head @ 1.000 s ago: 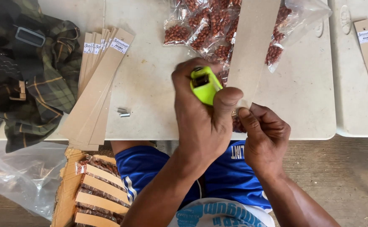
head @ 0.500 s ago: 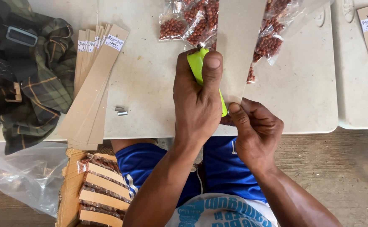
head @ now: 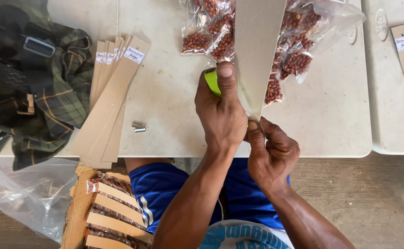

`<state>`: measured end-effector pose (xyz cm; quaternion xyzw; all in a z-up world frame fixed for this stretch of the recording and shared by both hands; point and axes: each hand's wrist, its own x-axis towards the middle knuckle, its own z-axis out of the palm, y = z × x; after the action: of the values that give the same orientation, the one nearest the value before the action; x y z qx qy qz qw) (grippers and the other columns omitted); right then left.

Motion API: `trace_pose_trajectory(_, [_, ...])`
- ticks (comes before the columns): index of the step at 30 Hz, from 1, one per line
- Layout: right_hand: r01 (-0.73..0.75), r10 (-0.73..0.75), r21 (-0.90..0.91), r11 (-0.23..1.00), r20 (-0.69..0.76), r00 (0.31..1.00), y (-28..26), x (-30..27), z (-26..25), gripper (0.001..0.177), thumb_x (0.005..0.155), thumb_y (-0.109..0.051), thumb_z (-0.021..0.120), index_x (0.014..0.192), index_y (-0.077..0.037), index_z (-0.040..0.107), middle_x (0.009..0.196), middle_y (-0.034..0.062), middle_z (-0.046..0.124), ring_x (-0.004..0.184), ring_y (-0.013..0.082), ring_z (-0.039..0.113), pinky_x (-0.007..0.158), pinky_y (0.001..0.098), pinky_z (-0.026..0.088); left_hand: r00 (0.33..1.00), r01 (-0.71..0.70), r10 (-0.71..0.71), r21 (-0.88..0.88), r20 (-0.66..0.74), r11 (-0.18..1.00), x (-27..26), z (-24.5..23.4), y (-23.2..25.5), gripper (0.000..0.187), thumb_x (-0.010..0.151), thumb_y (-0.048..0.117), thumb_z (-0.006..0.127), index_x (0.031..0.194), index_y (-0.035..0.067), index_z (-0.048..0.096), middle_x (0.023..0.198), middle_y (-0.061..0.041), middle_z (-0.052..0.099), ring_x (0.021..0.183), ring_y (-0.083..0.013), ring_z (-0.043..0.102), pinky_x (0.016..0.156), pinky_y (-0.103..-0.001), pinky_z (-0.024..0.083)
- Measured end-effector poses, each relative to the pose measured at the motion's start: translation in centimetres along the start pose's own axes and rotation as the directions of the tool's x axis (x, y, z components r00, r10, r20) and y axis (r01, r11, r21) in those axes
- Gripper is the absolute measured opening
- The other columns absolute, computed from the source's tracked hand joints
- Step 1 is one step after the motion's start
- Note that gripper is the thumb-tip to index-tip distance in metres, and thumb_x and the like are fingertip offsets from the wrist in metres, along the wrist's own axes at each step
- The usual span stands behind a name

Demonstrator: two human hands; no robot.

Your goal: The person sits at a table and repeatedly picks up small plastic bags filled with peanuts, staples a paper tag to each bag using a handheld stapler, and places the finished items into a cardboard box.

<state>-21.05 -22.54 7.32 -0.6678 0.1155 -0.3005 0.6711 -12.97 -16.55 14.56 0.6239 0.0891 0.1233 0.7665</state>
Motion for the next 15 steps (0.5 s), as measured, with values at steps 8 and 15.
trace_pose_trajectory(8, [-0.095,0.098,0.053,0.994,-0.064,0.993,2.8,-1.7,-0.3,0.008,0.097,0.004,0.071,0.1,0.011,0.073,0.073,0.0222,0.071,0.076,0.026,0.073,0.064,0.052,0.067,0.994,-0.057,0.054,0.034,0.095,0.998,0.1,0.2,-2.9,0.037,0.093,0.045,0.071,0.076,0.017,0.054,0.066,0.008,0.05,0.068,-0.004,0.051,0.07,-0.027,0.046])
trace_pose_trajectory(15, [-0.37,0.42,0.243,0.897,-0.207,0.883,5.5,-0.3,-7.6,0.008,0.102,-0.003,0.068,0.095,0.0,0.067,0.074,0.0125,0.065,0.069,0.0221,0.075,0.061,0.0426,0.069,0.902,-0.151,-0.152,0.626,0.403,0.765,6.3,-0.5,-6.2,0.028,0.088,0.022,0.07,0.11,0.007,0.062,0.096,-0.014,0.074,0.093,-0.0385,0.075,0.078,-0.047,0.054])
